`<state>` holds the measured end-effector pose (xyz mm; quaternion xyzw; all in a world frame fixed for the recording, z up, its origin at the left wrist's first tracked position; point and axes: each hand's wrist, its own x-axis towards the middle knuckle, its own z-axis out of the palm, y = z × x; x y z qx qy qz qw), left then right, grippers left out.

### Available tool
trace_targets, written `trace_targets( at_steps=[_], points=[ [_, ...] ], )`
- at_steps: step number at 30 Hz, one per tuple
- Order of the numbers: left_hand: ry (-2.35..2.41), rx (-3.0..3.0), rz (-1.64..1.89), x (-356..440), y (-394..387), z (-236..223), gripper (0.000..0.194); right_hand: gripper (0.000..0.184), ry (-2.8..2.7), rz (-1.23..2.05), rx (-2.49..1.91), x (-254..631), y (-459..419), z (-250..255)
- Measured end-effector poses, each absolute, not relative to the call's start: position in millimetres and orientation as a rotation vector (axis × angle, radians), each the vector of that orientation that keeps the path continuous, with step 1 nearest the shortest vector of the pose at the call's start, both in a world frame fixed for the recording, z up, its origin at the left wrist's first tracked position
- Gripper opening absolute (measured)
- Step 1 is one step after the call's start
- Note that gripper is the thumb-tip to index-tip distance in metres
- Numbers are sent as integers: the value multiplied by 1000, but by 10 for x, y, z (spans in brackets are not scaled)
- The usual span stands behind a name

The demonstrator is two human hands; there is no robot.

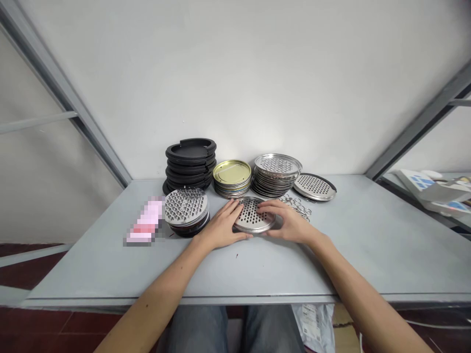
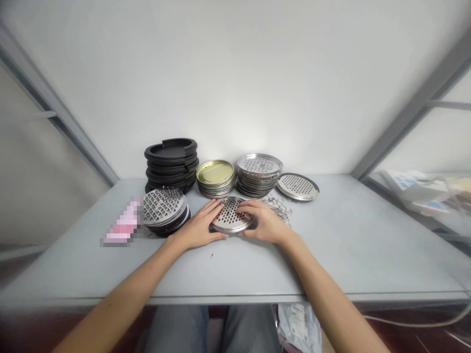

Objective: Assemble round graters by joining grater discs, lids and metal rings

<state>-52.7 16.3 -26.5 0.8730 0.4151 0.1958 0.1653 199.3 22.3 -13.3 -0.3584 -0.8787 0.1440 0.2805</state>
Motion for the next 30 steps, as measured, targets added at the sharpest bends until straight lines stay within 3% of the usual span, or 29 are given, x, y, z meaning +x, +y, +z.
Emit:
trace_targets(
  at_steps=[3, 10, 25, 30],
  points=[
    [1168, 2490, 571, -529, 171, -281, 94, 57, -2376, 411, -939, 1978, 207, -106],
    [1131, 2478, 583, -515, 157, -294, 93, 38, -2333, 381, -996, 1981, 223, -157],
    [1082, 2434, 579, -506, 160, -282, 99, 36, -2296, 396, -1045, 1978, 289, -221],
    [1146, 2411, 571, -460, 79, -234, 80, 32, -2274, 415, -1028, 1988, 314, -250]
  ],
)
